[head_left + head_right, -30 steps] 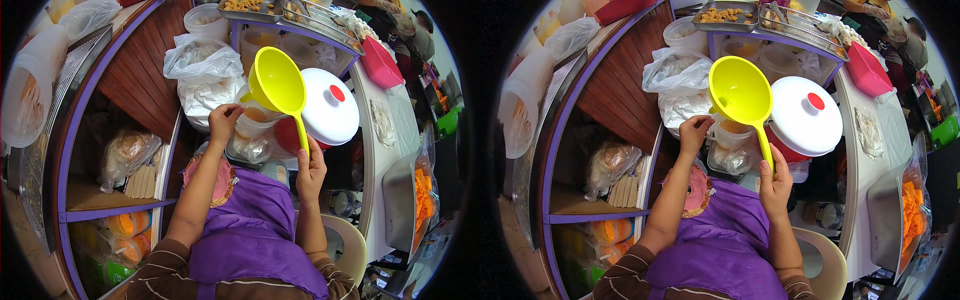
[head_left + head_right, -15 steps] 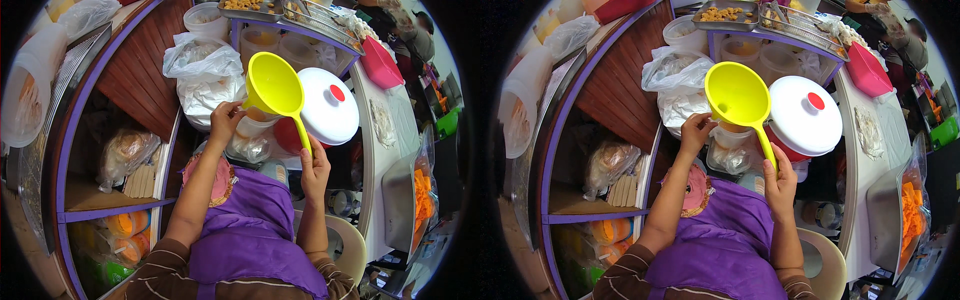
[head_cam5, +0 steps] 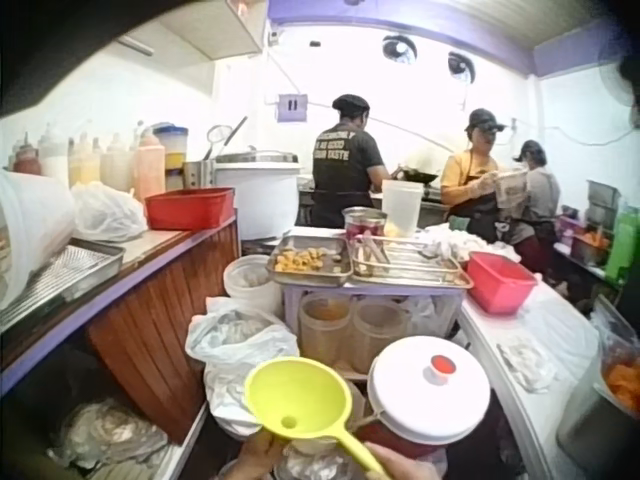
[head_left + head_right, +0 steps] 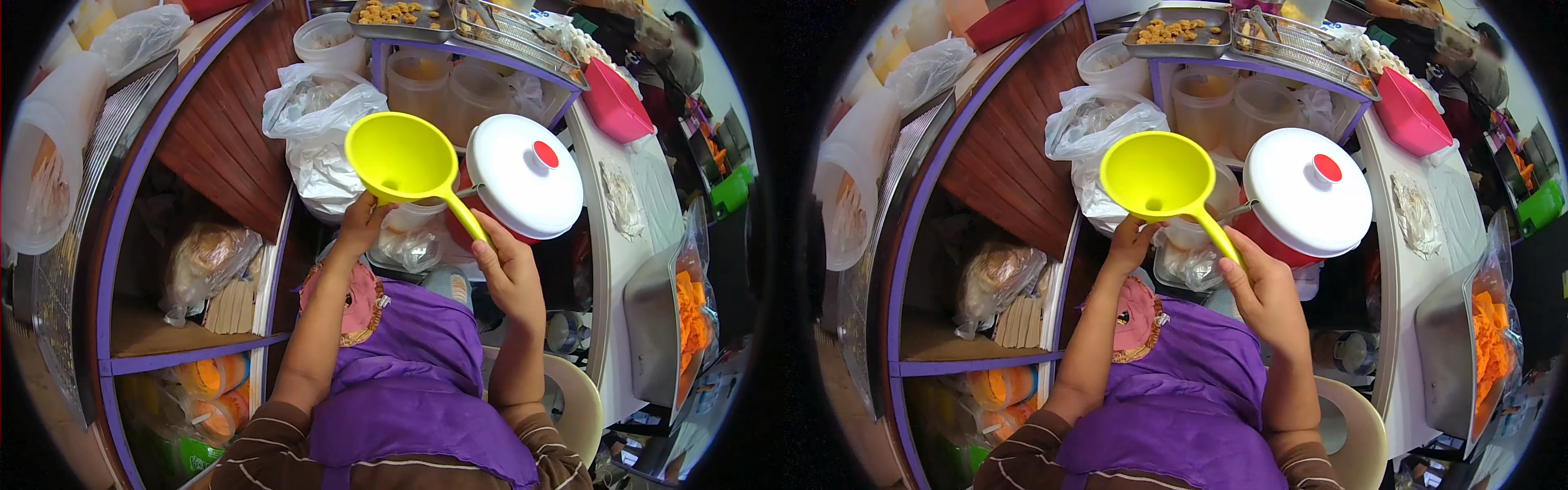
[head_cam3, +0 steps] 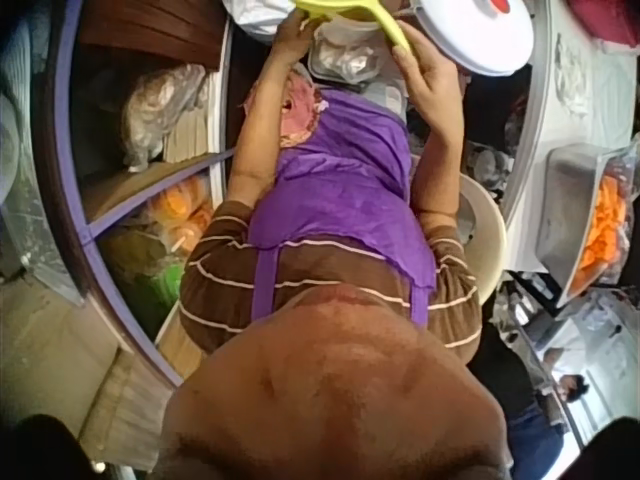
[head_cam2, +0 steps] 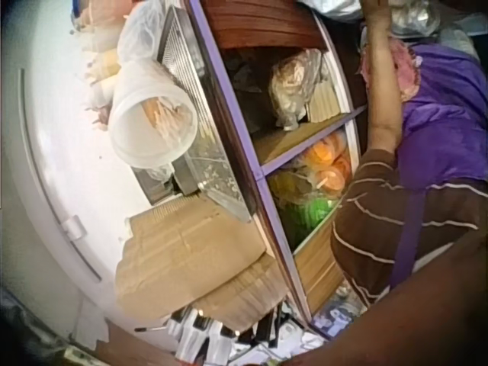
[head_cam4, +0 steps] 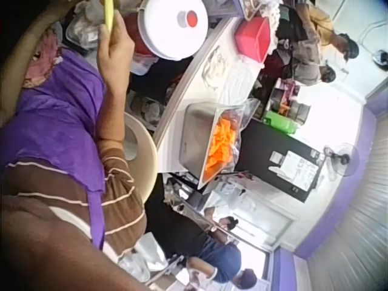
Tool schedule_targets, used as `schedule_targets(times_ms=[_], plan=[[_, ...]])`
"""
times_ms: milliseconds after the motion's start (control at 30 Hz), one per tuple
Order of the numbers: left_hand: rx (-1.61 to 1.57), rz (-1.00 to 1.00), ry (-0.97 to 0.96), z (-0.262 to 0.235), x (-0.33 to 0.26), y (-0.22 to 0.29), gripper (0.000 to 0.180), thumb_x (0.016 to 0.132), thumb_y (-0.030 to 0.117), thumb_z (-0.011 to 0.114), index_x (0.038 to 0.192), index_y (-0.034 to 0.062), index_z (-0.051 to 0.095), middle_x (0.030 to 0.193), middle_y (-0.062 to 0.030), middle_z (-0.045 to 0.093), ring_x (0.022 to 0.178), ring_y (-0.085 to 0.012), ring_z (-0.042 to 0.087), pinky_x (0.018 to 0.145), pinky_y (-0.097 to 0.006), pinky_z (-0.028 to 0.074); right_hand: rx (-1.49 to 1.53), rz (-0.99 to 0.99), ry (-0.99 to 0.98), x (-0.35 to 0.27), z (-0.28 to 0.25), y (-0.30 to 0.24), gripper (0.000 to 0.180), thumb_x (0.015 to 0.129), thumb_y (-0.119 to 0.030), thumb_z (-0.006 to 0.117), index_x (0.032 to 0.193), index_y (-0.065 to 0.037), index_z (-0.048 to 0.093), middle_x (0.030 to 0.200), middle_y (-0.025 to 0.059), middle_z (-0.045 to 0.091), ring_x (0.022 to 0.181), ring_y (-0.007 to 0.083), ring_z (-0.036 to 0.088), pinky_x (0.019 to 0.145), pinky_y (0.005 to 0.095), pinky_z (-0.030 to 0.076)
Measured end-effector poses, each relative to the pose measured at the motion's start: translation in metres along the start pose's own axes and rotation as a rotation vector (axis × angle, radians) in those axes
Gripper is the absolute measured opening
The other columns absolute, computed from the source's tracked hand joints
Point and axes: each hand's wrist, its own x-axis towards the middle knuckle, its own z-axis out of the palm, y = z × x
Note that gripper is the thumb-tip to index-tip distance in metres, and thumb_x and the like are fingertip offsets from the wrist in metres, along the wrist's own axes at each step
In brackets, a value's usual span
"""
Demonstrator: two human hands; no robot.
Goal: The person assembles food items by filling pink cone-shaped wrappers with a liquid mixture. They use a yellow funnel to pour the liquid from a container into the cone and a metal ladle to scoop more liquid into the funnel. The person repeats this process, filling multiple cones and placing them on a metal tray.
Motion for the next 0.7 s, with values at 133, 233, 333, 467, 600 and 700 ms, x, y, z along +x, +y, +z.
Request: schedule_targets(times_ms=[133, 233, 333, 467, 600, 700], plan=[[-0.054, -0.072, 0.040, -0.020, -0.010, -0.005, 0.016, 0.085, 0.009, 0.051, 0.098, 0.0002, 0.054, 0.090, -0.0088, 0.062, 0.085, -0.0142, 0.058, 0.076, -0.026, 0.043, 0.279, -0.231, -0.008, 0.030, -0.016, 0.029, 0.050, 0.092, -0.038, 0.036, 0.118, 0.004, 0.047, 0.082, 0.0030, 0.054, 0.068, 0.0092, 0.044, 0.063, 0.0205, 0.039], [-0.067, -0.062, 0.096, -0.041, -0.018, -0.015, 0.016, 0.088, 0.012, 0.048, 0.097, 0.0008, 0.055, 0.091, -0.0061, 0.062, 0.087, -0.0119, 0.056, 0.078, -0.025, 0.041, -0.281, 0.192, 0.320, 0.066, -0.005, 0.079, 0.055, 0.085, -0.035, 0.050, 0.118, 0.008, 0.043, 0.086, 0.0213, 0.060, 0.078, 0.0317, 0.059, 0.067, 0.0370, 0.045], [-0.084, -0.127, 0.158, -0.063, -0.027, -0.029, 0.020, 0.089, 0.018, 0.048, 0.098, 0.0023, 0.056, 0.092, -0.0042, 0.060, 0.087, -0.0118, 0.053, 0.079, -0.025, 0.040, -0.558, 0.095, 0.475, 0.091, 0.030, 0.113, 0.050, 0.077, -0.024, 0.061, 0.111, 0.009, 0.043, 0.092, 0.0290, 0.056, 0.087, 0.0421, 0.055, 0.074, 0.0440, 0.044], [0.015, -0.067, 0.226, -0.081, -0.026, -0.005, 0.022, 0.090, 0.019, 0.046, 0.097, 0.0011, 0.057, 0.090, -0.0054, 0.060, 0.079, -0.0120, 0.052, 0.074, -0.026, 0.041, -0.354, -0.125, 0.702, 0.124, 0.063, 0.128, 0.034, 0.078, -0.021, 0.060, 0.100, 0.003, 0.049, 0.086, 0.0240, 0.057, 0.077, 0.0383, 0.057, 0.070, 0.0415, 0.045], [-0.064, 0.022, 0.321, -0.097, -0.023, -0.004, 0.028, 0.089, 0.026, 0.048, 0.092, -0.0008, 0.056, 0.088, -0.0099, 0.060, 0.089, -0.0192, 0.056, 0.084, -0.033, 0.042, -0.280, 0.048, 0.544, 0.154, 0.074, 0.136, 0.030, 0.080, -0.020, 0.055, 0.100, 0.001, 0.050, 0.090, 0.0207, 0.056, 0.079, 0.0367, 0.055, 0.071, 0.0423, 0.044], [-0.080, 0.040, 0.256, -0.104, -0.019, -0.015, 0.016, 0.090, 0.012, 0.045, 0.102, 0.0027, 0.045, 0.093, -0.0117, 0.057, 0.091, -0.0219, 0.055, 0.091, -0.035, 0.039, -0.371, 0.039, 0.446, 0.153, 0.077, 0.142, 0.024, 0.081, -0.019, 0.051, 0.093, 0.001, 0.051, 0.095, 0.0220, 0.052, 0.082, 0.0377, 0.054, 0.071, 0.0434, 0.044]])
